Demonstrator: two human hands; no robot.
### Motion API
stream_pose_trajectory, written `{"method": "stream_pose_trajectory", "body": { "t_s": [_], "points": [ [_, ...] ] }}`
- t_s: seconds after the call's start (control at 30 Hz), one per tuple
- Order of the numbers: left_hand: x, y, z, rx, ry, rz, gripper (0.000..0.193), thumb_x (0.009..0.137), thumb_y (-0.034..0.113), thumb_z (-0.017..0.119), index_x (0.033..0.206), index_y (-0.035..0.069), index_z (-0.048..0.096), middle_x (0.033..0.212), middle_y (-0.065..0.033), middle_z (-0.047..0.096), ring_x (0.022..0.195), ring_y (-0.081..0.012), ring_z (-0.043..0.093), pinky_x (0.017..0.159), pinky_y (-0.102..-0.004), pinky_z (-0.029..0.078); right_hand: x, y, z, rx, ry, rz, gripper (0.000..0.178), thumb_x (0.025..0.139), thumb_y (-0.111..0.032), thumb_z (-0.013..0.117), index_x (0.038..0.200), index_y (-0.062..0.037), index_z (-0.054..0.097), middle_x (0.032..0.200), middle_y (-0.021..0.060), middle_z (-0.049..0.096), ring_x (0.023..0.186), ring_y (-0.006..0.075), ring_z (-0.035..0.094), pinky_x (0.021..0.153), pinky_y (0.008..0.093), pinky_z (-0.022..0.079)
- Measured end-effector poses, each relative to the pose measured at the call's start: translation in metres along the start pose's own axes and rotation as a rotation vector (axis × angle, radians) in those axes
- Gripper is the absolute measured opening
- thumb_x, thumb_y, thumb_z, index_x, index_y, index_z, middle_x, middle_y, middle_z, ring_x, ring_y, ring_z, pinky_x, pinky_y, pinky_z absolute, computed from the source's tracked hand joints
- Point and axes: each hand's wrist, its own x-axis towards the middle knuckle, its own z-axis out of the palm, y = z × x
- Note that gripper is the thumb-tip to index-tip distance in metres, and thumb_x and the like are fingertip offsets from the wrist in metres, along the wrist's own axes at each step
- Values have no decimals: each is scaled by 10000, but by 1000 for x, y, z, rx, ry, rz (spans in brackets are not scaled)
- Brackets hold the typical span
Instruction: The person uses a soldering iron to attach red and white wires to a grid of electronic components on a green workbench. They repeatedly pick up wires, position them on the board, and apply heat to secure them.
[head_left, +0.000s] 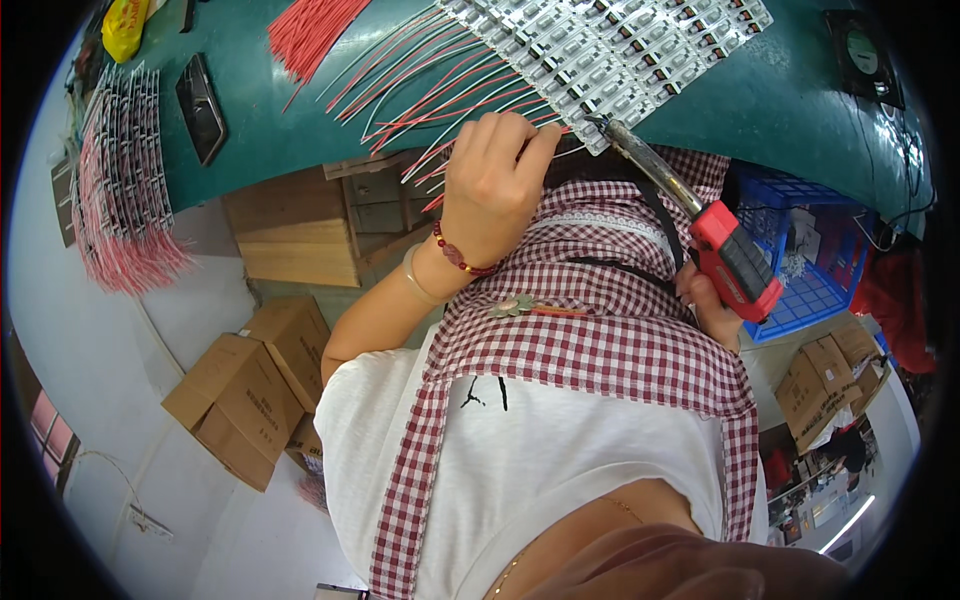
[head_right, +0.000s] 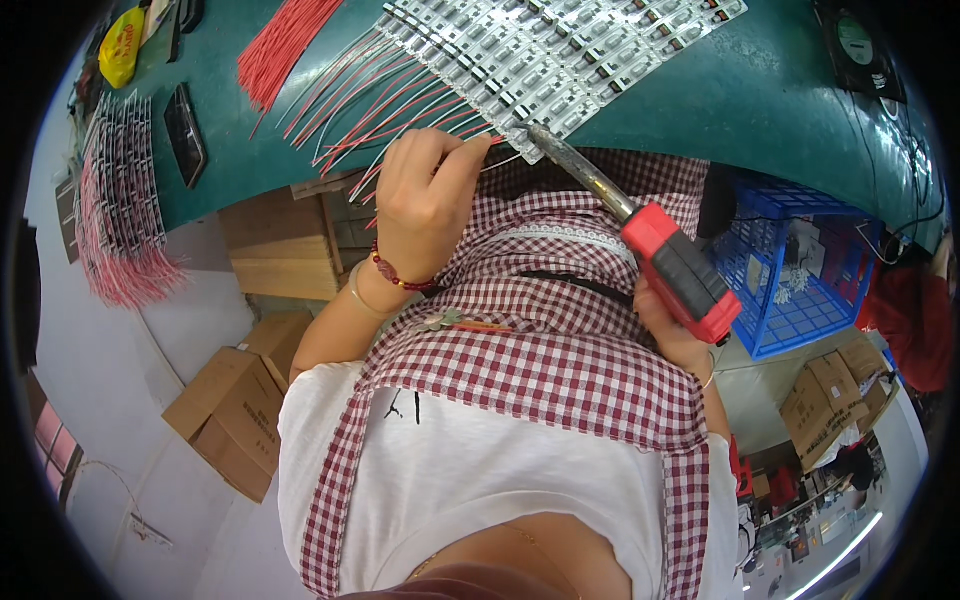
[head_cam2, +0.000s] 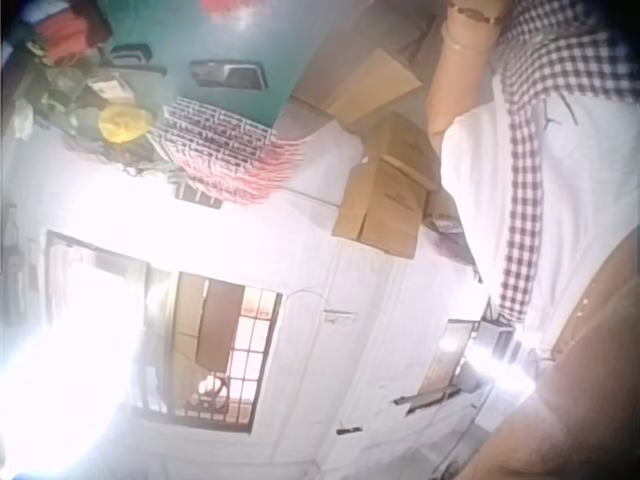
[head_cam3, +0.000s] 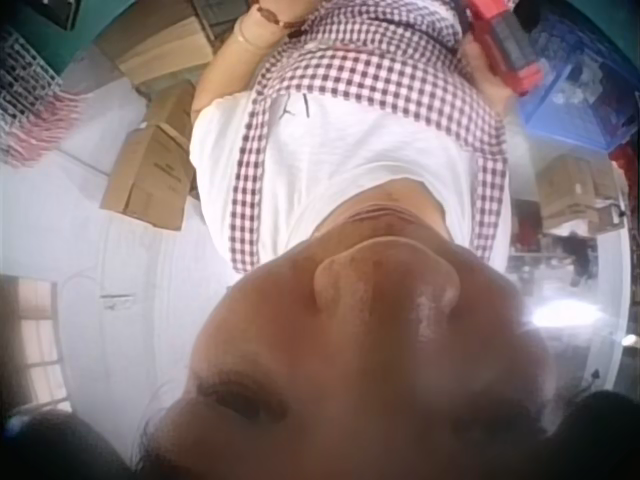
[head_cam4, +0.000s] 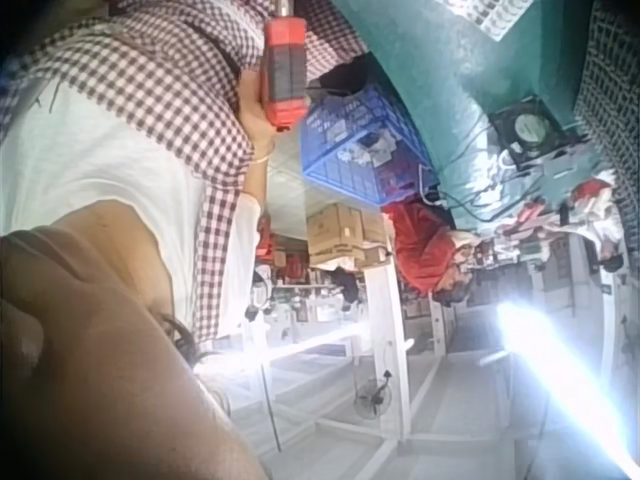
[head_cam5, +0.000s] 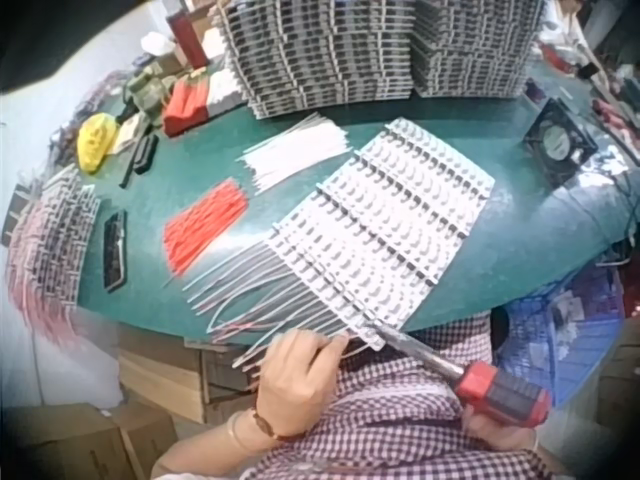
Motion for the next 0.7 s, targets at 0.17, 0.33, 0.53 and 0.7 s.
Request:
{"method": "stream_pose_trajectory", "body": {
  "t_s": [0.17, 0.33, 0.53, 0.7],
  "points": [
    [-20, -11, -45, 118, -87, -163, 147, 739, 12, 674, 877, 62, 656, 730, -66, 516, 677, -235, 522, 626, -353, 418, 5, -6, 2, 29, -2, -51, 513, 879, -270, 615, 1244, 48, 444, 650, 69, 526, 524, 119, 462, 512, 248, 376],
    [-53, -33, -117, 454, -4, -497, 131, 758, -24, 665, 869, 43, 668, 749, -73, 555, 674, -230, 544, 587, -321, 437, 12, -29, 3, 194, 5, -42, 505, 885, -278, 601, 1242, 42, 443, 641, 64, 511, 519, 113, 442, 533, 261, 384],
    [-24, 0, -65, 73, 100, -212, 228, 667, -61, 681, 866, 48, 703, 758, -67, 586, 666, -193, 554, 573, -304, 441, 13, -28, 6, 170, -63, -48, 484, 892, -272, 589, 1234, 41, 449, 642, 62, 510, 526, 113, 438, 543, 267, 382],
    [-9, 6, -1, -71, 118, -38, 219, 636, -46, 712, 838, 36, 690, 724, -42, 564, 666, -197, 529, 551, -300, 415, 2, -11, 1, 120, -92, -28, 474, 887, -251, 600, 1229, 41, 453, 647, 63, 518, 536, 116, 447, 546, 266, 381]
  ]
}}
